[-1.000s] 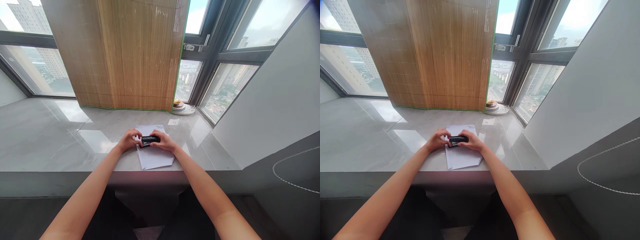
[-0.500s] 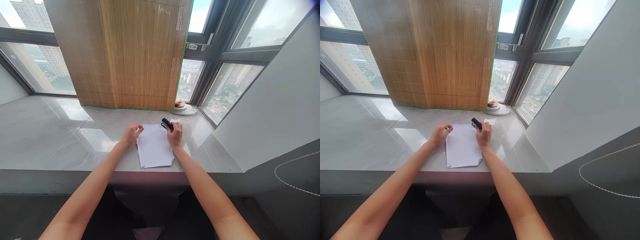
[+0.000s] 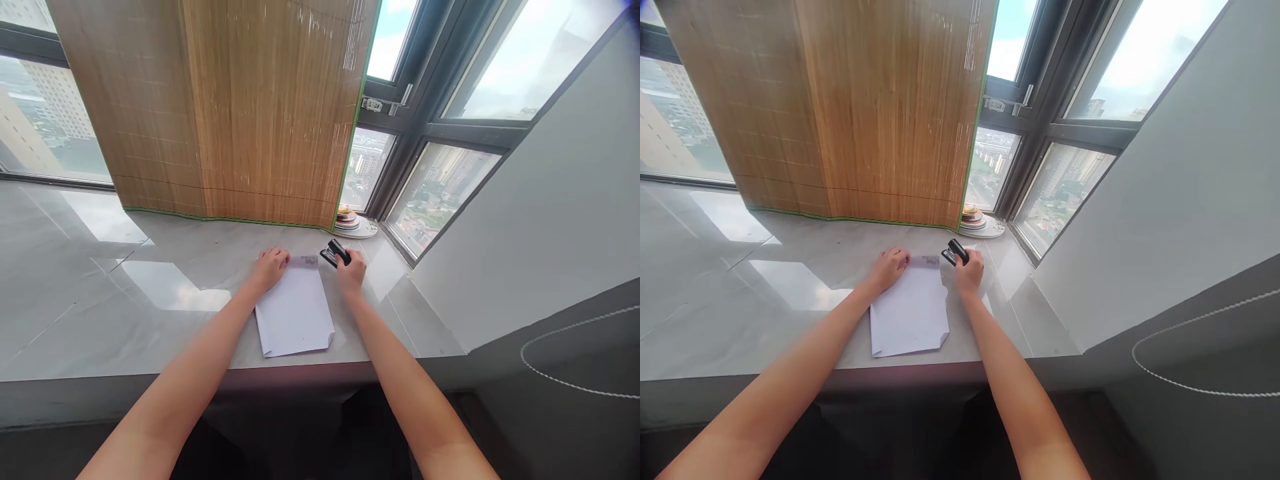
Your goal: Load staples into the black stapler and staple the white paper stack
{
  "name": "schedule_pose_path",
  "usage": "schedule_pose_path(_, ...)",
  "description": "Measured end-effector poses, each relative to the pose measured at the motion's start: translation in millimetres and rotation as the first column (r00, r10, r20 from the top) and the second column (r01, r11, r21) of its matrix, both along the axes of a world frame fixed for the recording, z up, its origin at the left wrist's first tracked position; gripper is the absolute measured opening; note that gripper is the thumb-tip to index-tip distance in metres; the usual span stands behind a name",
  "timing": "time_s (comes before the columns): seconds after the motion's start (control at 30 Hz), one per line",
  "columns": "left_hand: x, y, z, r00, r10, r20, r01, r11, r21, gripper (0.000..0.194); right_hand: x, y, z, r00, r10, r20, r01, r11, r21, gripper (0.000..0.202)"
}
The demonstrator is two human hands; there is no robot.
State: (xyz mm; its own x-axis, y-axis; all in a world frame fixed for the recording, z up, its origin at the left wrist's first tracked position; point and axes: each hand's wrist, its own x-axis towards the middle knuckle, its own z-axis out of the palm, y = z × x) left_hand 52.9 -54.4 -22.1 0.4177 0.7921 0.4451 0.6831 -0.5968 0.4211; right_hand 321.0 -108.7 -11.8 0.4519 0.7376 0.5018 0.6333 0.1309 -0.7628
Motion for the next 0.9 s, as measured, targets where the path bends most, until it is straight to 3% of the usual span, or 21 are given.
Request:
schedule_pose_path(0.2, 0.6, 4.4, 1.3, 0.998, -0.044, 0.055, 0.043, 0.999, 0.019, 0.02, 31.7, 28.5, 3.4, 0.98, 0.179, 0.091, -0.165, 0.976, -0.144, 0.018)
schedule_pose_path(0.33, 1.2, 4.5, -1.5, 0.999, -0.039, 0.028, 0.04, 0.999, -0.022, 0.019, 54.4, 28.2, 3.8, 0.925, 0.37, 0.092, -0.341, 0.91, -0.236, 0.027)
schedule_pose_path(0.47, 2.3, 1.1, 0.6, 0.998, -0.017, -0.054, 0.014, 0.998, -0.065, 0.022, 68.6, 24.7, 8.5, 0.874, 0.477, 0.092, -0.432, 0.85, -0.3, 0.034)
schedule_pose_path(0.7, 7.5, -9.9, 10.4, 0.979, 0.0, -0.202, -0.017, 0.996, -0.084, 0.027, 61.1, 12.1, 18.1, 0.822, 0.565, 0.072, -0.512, 0.788, -0.343, 0.037)
schedule_pose_path(0.8, 11.8, -15.0, 12.7, 0.96, -0.108, -0.257, 0.077, 0.989, -0.126, 0.037, 49.4, 7.6, 22.3, 0.762, 0.633, 0.136, -0.575, 0.758, -0.309, 0.041)
schedule_pose_path(0.9, 16.4, -20.1, 14.0, 0.925, -0.252, -0.283, 0.209, 0.962, -0.176, 0.045, 35.7, 7.4, 22.2, 0.747, 0.625, 0.227, -0.576, 0.778, -0.25, 0.04)
